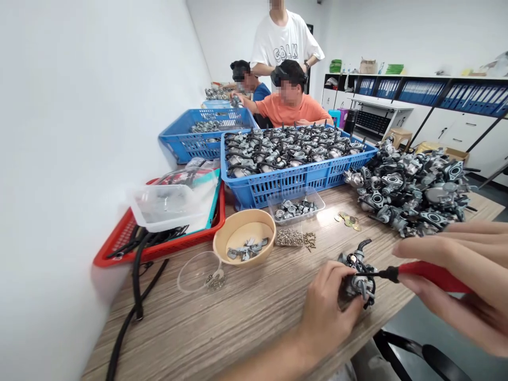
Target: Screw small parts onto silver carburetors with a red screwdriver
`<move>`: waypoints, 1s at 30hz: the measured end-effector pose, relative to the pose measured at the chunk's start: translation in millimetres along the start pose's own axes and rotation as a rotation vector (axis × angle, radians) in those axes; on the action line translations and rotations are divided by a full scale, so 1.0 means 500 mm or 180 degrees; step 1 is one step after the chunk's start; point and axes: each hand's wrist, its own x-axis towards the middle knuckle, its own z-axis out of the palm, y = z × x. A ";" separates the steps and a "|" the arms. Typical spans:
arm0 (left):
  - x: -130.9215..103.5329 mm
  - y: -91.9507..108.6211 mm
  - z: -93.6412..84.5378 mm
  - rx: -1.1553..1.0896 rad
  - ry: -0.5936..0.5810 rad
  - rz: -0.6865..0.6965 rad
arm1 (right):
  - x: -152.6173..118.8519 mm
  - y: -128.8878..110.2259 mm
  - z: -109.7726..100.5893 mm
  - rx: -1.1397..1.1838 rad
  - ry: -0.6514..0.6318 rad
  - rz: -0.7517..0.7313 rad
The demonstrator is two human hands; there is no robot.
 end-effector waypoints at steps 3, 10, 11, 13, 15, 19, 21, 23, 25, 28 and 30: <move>0.000 0.001 0.000 0.0025 0.0001 0.0028 | 0.005 0.002 0.001 -0.0426 -0.0570 -0.0673; 0.001 0.001 0.000 0.0114 -0.0062 -0.0018 | 0.015 0.012 0.010 -0.0438 -0.0361 -0.0963; 0.001 0.000 0.000 0.0131 -0.0060 -0.0023 | 0.012 0.014 0.011 -0.0347 -0.0412 -0.0925; 0.001 0.000 0.002 0.0153 -0.0053 -0.0025 | 0.004 0.019 0.011 -0.0199 -0.0489 -0.0784; 0.001 0.000 0.002 0.0169 -0.0057 -0.0041 | -0.006 0.024 0.011 -0.0270 -0.0363 -0.0731; 0.001 0.001 0.001 0.0199 -0.0068 -0.0053 | -0.018 0.032 0.013 -0.0260 -0.0377 -0.0629; 0.001 0.002 0.000 0.0207 -0.0072 -0.0068 | -0.017 0.033 0.015 -0.0279 -0.0299 -0.0555; 0.002 0.003 0.000 0.0218 -0.0067 -0.0091 | -0.013 0.033 0.016 -0.0331 -0.0105 -0.0531; 0.002 0.003 0.000 0.0223 -0.0053 -0.0075 | -0.008 0.034 0.015 -0.0220 -0.0150 -0.0534; 0.002 0.002 0.002 0.0232 -0.0047 -0.0065 | -0.006 0.036 0.014 -0.0217 -0.0274 -0.0611; 0.002 0.002 0.002 0.0250 -0.0045 -0.0076 | -0.006 0.034 0.015 -0.0406 -0.0117 -0.0693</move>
